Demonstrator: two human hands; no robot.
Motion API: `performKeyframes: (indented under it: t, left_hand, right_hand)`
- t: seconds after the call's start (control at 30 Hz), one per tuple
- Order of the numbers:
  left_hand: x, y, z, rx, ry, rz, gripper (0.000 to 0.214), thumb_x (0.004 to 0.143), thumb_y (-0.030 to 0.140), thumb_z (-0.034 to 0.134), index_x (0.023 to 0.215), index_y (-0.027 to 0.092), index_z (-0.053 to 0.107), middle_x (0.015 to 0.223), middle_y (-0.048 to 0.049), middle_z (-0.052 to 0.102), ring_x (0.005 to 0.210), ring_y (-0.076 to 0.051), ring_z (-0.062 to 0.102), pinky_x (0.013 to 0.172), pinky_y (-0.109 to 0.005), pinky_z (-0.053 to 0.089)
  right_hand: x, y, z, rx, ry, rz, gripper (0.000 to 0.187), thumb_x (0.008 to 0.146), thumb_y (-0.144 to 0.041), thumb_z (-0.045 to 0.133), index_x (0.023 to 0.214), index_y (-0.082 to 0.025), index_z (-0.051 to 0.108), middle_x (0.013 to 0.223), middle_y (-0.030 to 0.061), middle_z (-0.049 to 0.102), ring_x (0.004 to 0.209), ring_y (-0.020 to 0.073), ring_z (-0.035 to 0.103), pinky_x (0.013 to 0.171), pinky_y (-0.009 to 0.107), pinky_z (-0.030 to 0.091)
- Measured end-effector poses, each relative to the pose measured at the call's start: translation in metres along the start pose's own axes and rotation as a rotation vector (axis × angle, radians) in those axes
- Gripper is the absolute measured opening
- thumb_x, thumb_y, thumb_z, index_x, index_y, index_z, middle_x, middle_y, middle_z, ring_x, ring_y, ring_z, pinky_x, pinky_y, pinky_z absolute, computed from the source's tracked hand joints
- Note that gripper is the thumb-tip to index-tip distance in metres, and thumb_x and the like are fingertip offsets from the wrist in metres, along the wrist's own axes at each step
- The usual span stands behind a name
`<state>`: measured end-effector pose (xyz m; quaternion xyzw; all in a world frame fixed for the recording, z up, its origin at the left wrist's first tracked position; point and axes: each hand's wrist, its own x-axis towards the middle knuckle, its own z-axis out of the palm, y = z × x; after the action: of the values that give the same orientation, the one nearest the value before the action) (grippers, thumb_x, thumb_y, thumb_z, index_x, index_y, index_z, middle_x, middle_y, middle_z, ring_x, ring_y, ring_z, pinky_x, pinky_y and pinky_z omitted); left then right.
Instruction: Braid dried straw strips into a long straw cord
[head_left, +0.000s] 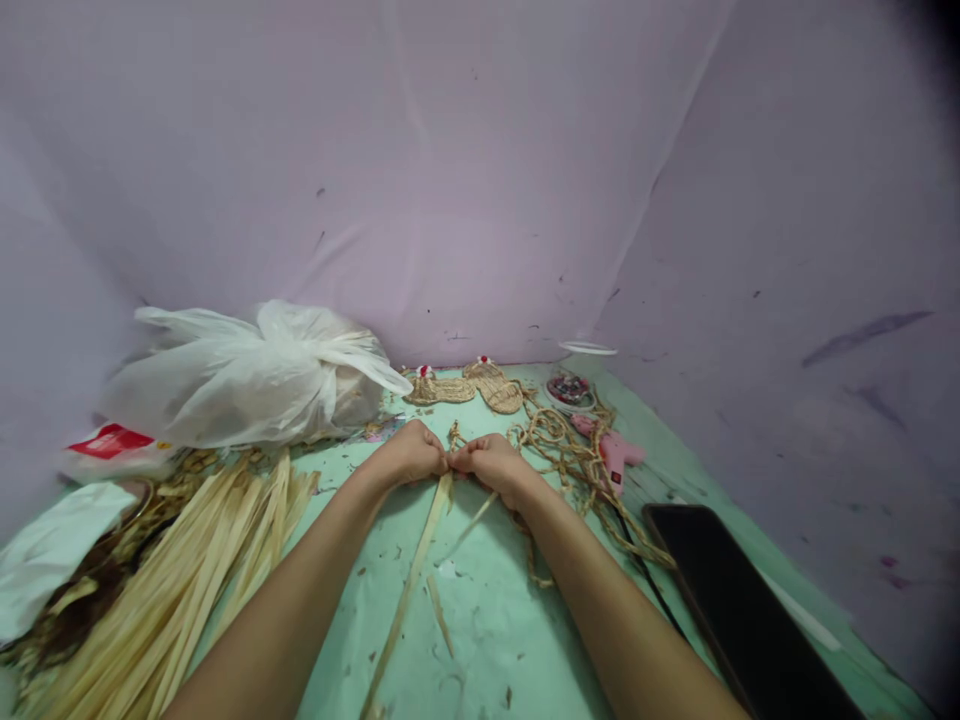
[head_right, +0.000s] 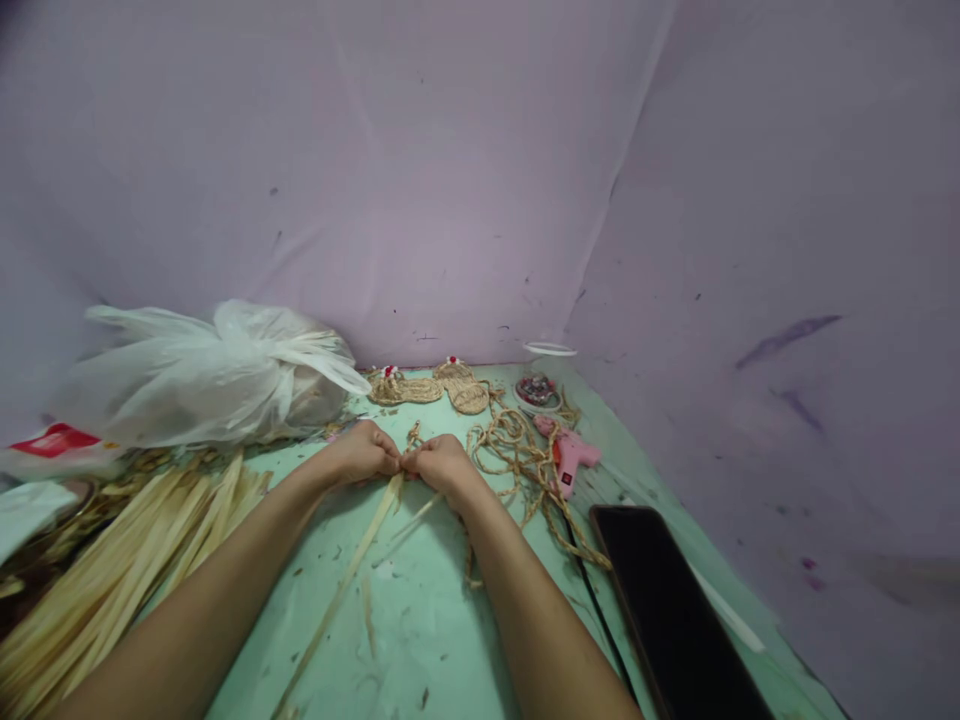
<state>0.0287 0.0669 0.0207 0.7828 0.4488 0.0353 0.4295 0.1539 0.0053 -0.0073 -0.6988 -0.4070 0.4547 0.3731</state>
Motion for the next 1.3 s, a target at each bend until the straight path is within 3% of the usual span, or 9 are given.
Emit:
performKeyframes:
  t: [0.37,0.5,0.63,0.73,0.8,0.93,1.07,1.17,1.3]
  left_hand:
    - [-0.001,-0.008,0.0,0.028,-0.13,0.155,0.02,0.058,0.021,0.045,0.058,0.012,0.063,0.034,0.0043,0.036,0.034,-0.007,0.031,0.037,-0.019,0.024]
    - [-0.001,-0.009,-0.01,0.113,-0.009,0.152,0.016,0.058,0.024,0.051,0.056,0.013,0.062,0.039,0.0038,0.041,0.037,-0.007,0.033,0.039,-0.018,0.023]
    - [-0.004,-0.011,-0.032,0.201,-0.003,0.023,0.016,0.058,0.025,0.053,0.055,0.013,0.062,0.044,0.0012,0.049,0.038,-0.007,0.034,0.04,-0.019,0.026]
    - [-0.007,-0.002,-0.038,0.216,0.278,-0.069,0.016,0.058,0.022,0.055,0.066,0.012,0.064,0.047,0.0001,0.052,0.041,-0.008,0.041,0.044,-0.02,0.03]
    - [-0.009,0.009,-0.03,0.13,0.375,-0.118,0.022,0.059,0.02,0.054,0.077,0.012,0.064,0.043,0.0007,0.05,0.04,-0.01,0.043,0.044,-0.02,0.032]
    - [-0.007,0.026,0.004,-0.157,0.12,-0.218,0.019,0.063,0.014,0.044,0.07,0.009,0.061,0.036,-0.0002,0.046,0.033,-0.011,0.042,0.04,-0.023,0.034]
    - [0.0,0.019,0.018,-0.248,0.066,-0.206,0.01,0.056,0.01,0.045,0.049,0.012,0.053,0.035,0.0006,0.044,0.031,-0.009,0.037,0.037,-0.021,0.031]
    - [0.005,0.009,0.017,-0.178,0.1,-0.162,0.006,0.051,0.011,0.048,0.045,0.013,0.049,0.033,0.0045,0.036,0.032,-0.006,0.03,0.036,-0.02,0.023]
    - [0.01,0.003,0.021,-0.094,0.204,-0.127,0.008,0.048,0.01,0.049,0.042,0.013,0.045,0.034,0.0062,0.027,0.037,-0.005,0.025,0.038,-0.02,0.017]
  right_hand:
    - [-0.003,-0.005,-0.006,-0.137,0.047,0.036,0.011,0.051,-0.018,0.056,0.043,-0.015,0.049,0.034,-0.0046,0.037,0.035,0.0062,0.03,0.038,0.022,0.019]
    - [-0.002,-0.002,-0.011,0.049,-0.042,-0.04,0.008,0.051,-0.014,0.055,0.045,-0.013,0.051,0.038,-0.0044,0.042,0.037,0.0045,0.03,0.04,0.02,0.022]
    - [0.001,0.001,-0.008,0.101,-0.002,-0.03,0.005,0.049,-0.01,0.054,0.044,-0.012,0.054,0.038,-0.0033,0.044,0.039,0.0057,0.035,0.041,0.02,0.025]
    - [0.002,0.001,-0.006,0.091,-0.006,-0.046,0.008,0.048,-0.009,0.054,0.041,-0.012,0.053,0.037,-0.0035,0.043,0.039,0.0057,0.033,0.041,0.02,0.025]
    - [0.001,0.001,-0.005,0.09,-0.016,-0.063,0.009,0.048,-0.009,0.053,0.04,-0.013,0.052,0.037,-0.0037,0.043,0.039,0.0057,0.033,0.042,0.02,0.025]
    - [0.0,0.0,-0.007,0.09,-0.041,-0.075,0.01,0.049,-0.008,0.049,0.039,-0.013,0.05,0.037,-0.0037,0.043,0.04,0.0054,0.032,0.042,0.019,0.025]
    - [0.002,0.003,-0.008,0.01,-0.053,-0.067,0.008,0.051,-0.011,0.05,0.044,-0.012,0.053,0.038,-0.004,0.042,0.04,0.005,0.03,0.041,0.019,0.022]
    - [0.003,0.005,-0.009,-0.24,0.008,-0.122,0.01,0.054,-0.018,0.054,0.05,-0.011,0.06,0.039,-0.0034,0.042,0.04,0.0054,0.031,0.041,0.019,0.022]
    - [-0.006,-0.003,-0.008,-0.625,0.137,-0.28,0.017,0.058,-0.019,0.053,0.061,-0.014,0.069,0.048,0.0031,0.056,0.049,0.0105,0.047,0.046,0.021,0.027]
